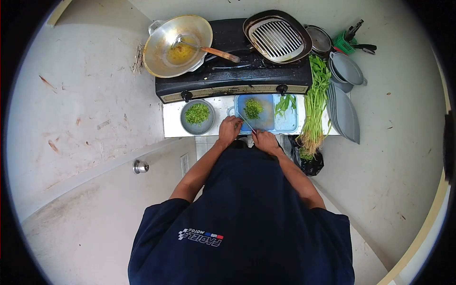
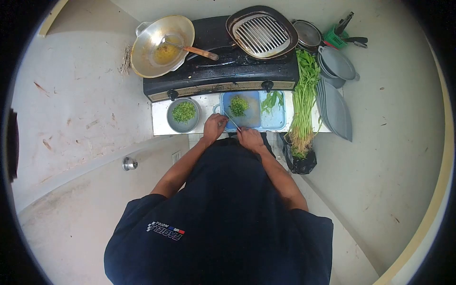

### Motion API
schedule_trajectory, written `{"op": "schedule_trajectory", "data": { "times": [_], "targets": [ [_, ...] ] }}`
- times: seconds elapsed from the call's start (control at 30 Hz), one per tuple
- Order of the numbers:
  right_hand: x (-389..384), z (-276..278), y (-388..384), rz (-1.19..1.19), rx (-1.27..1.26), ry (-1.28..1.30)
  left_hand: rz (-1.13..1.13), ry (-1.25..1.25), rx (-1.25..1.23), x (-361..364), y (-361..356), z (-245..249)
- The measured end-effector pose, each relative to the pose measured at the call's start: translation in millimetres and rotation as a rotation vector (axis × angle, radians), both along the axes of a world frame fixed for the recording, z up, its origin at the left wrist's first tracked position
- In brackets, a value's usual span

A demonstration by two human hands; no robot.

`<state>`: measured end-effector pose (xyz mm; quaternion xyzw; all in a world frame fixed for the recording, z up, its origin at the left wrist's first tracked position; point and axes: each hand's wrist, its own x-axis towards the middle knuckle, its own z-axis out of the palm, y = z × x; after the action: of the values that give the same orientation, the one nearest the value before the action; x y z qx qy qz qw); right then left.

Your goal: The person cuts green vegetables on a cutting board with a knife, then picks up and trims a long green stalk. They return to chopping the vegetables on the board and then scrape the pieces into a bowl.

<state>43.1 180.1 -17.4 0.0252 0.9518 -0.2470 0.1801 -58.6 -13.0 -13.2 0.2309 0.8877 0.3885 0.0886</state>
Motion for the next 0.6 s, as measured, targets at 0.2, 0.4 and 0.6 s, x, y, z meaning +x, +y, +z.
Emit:
{"op": "schedule_trajectory", "data": {
  "times": [0.2,0.4,0.6],
  "targets": [
    [-8,2,-4,0.023,0.018,0.022,-0.027,0.029,0.006,-3,-3,-8],
    [-15,6,-8,0.035,0.017,0.085,-0.011,0.018,-0.006,-2,-1,-9],
    [-10,10,-3,0.007,-0.004,0.070,0.021,-0.035,-0.029,-2,2,-1]
  ]
}}
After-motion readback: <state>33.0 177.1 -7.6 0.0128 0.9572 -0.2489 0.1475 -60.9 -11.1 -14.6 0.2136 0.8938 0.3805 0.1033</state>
